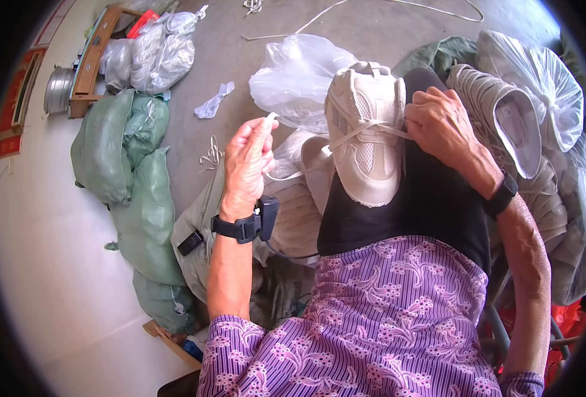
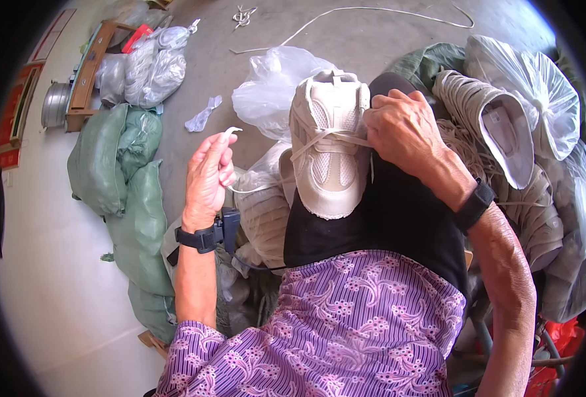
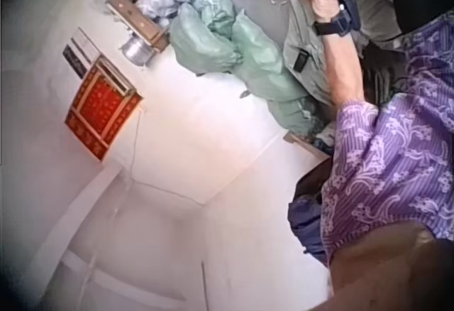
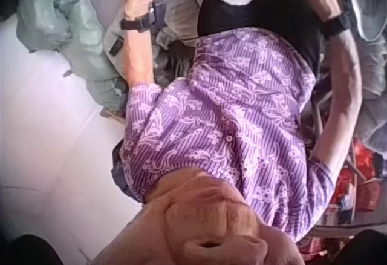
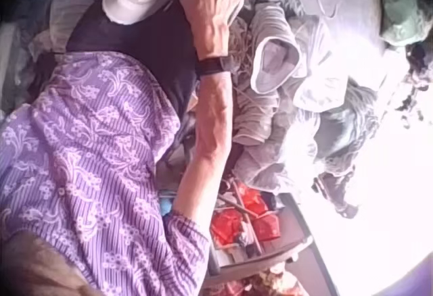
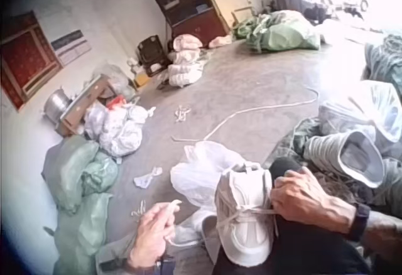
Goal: Thread laces through the eyelets of a white athletic shoe.
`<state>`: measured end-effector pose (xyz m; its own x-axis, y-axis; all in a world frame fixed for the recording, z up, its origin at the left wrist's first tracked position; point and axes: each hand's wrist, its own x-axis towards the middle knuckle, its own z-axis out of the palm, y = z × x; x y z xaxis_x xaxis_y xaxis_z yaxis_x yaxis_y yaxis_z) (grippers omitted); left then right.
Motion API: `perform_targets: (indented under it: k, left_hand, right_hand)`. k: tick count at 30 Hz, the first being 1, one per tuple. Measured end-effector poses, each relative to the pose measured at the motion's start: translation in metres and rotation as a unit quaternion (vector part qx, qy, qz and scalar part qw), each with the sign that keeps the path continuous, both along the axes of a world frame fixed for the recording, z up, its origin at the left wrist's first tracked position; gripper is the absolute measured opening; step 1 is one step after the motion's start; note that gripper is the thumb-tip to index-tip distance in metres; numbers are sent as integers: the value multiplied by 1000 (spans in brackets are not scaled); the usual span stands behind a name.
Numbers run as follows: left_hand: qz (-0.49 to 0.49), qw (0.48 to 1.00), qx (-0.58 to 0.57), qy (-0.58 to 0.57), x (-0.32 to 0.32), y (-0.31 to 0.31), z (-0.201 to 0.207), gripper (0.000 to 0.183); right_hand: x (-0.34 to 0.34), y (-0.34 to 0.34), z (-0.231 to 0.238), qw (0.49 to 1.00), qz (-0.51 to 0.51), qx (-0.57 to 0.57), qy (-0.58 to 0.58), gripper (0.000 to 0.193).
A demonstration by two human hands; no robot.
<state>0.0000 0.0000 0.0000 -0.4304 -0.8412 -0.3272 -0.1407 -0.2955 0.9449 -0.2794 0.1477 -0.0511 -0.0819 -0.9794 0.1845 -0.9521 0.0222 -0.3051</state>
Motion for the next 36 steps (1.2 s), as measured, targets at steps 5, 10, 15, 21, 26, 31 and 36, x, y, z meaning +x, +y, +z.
perform_targets:
  k: [5,10,15,21,26,31,36]
  left_hand:
    - [-40,999,8,-18,-25,14,2,23]
    - [-106,994,8,6,-46,31,6,21]
    - [-157,988,16,0,-57,43,14,19]
    - [-187,982,-2,4,-51,43,15,19]
    - [-246,955,-161,-46,-63,41,-2,20]
    - [-209,955,-184,-105,-65,34,-16,17]
    - [-151,965,-182,-109,-66,28,-29,17]
  right_hand:
    - [4,-8,0,1000,18,-21,-1,10]
    - [5,-3,34,996,-13,40,-81,13]
    - [28,-18,36,964,49,-86,-247,33]
    - [31,-24,32,953,121,-88,-265,13]
    - [36,-24,29,972,135,-67,-179,11]
    - [23,-24,28,981,68,-51,-172,9]
    - [8,-15,26,977,44,-25,-206,9]
